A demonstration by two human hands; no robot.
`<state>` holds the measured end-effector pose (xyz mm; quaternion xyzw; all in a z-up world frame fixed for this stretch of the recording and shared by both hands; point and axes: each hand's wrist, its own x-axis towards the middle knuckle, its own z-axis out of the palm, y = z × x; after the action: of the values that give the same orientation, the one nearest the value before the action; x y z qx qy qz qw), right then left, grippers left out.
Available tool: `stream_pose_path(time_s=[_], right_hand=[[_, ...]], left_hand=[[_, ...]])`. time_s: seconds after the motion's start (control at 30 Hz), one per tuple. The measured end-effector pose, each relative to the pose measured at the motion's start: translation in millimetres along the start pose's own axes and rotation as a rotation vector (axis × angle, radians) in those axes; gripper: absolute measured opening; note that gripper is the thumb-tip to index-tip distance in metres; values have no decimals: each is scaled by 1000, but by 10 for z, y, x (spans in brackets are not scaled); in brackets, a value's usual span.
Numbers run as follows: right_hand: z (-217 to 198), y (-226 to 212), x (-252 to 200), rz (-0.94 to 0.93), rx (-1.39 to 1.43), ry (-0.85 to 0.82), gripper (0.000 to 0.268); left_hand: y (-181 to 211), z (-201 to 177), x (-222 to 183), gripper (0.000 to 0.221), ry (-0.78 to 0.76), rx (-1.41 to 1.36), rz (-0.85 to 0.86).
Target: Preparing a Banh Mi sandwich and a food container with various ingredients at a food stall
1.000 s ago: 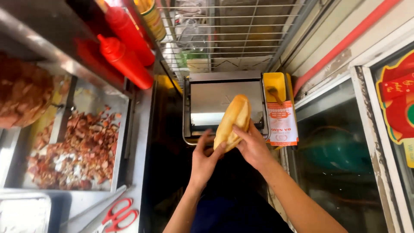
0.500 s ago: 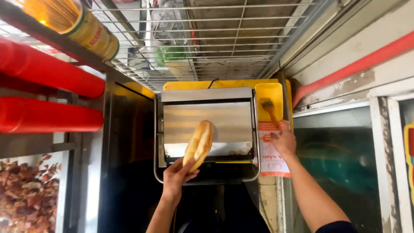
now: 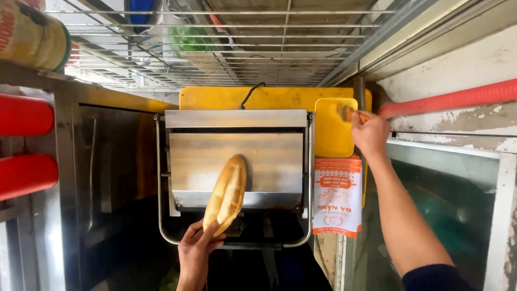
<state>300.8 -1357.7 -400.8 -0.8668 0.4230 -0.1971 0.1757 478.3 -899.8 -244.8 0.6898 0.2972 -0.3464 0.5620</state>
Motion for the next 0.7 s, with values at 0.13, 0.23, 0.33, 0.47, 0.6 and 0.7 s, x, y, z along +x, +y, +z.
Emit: stream_pose_path(time_s=[0.13,0.23,0.33,0.47,0.6,0.7], right_hand=[[-250,-78,152,496,126,-468,34],[-322,-156,240,305,166,-464,32],[-212,-135,325,79,202,-405,25],[-166,93,454,104,6,-756,30],[-423,-386,486,160,82,-683,30],[-271,-305,324,28,108,-759,30]], left_hand=[[10,-23,-102,32,26,-26,-37],[-130,-203,52,37,-26,-104,-28],[-227,-304,132,44,-129,-171,-5],[-163,-299,133,47,-187,-173,-40],[-137,-243,84,51,-145,-171,-9],[-42,-194,-15,52,-128,-146,-56]])
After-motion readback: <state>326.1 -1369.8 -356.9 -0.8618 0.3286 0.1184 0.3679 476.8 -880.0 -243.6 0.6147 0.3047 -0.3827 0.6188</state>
